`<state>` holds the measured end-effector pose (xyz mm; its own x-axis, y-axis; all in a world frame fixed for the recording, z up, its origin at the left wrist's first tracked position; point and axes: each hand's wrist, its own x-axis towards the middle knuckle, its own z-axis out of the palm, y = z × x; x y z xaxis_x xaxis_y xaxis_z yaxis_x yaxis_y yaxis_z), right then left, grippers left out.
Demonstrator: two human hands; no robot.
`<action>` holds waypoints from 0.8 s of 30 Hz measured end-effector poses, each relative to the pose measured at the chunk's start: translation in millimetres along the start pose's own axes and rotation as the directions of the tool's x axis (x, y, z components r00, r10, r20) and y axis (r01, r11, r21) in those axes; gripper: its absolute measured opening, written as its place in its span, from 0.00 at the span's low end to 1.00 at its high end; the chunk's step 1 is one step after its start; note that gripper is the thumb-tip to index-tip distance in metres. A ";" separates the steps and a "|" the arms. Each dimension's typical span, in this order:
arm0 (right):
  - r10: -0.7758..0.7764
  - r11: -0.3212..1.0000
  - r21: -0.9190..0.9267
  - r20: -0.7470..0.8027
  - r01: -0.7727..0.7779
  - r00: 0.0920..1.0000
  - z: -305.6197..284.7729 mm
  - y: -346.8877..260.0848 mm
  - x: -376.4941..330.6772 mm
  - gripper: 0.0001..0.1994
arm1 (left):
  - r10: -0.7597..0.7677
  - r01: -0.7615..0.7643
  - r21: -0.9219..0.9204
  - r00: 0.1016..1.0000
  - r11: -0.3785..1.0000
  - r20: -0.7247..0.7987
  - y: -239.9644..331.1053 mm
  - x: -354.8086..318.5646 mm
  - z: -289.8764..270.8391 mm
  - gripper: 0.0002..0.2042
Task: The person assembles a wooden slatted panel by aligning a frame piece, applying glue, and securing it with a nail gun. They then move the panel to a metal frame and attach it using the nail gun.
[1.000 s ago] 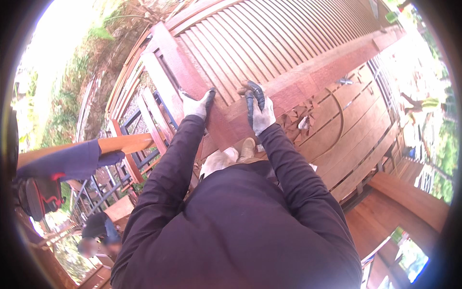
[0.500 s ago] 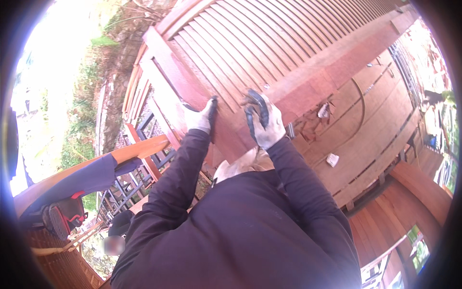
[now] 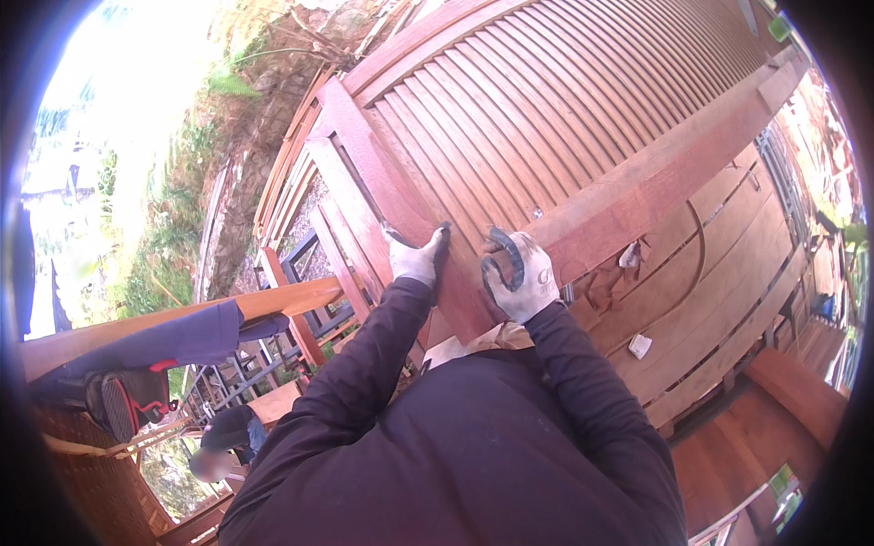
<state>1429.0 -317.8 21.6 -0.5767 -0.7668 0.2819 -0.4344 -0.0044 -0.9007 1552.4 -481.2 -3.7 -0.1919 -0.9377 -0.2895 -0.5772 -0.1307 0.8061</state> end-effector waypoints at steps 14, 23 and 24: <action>0.089 0.985 0.140 0.094 -0.101 0.992 10.5 12.6 -5.1 0.22 | -0.055 0.059 -0.077 0.997 0.995 0.061 31.4 -18.5 -21.7 0.61; 0.040 0.999 0.012 0.174 -0.043 0.984 13.2 24.5 -4.6 0.20 | 0.009 0.015 -0.328 0.997 0.945 0.073 5.3 -20.6 -17.4 0.59; 0.023 1.000 -0.001 0.186 -0.023 0.982 13.7 23.3 -3.9 0.20 | 0.021 0.004 -0.330 0.997 0.944 0.071 0.7 -22.6 -16.6 0.59</action>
<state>1430.5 -323.7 -5.0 -0.4476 -0.8728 0.1945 -0.4212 0.0139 -0.9069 1569.5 -465.4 11.9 -0.2595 -0.9152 -0.3083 -0.2832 -0.2331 0.9303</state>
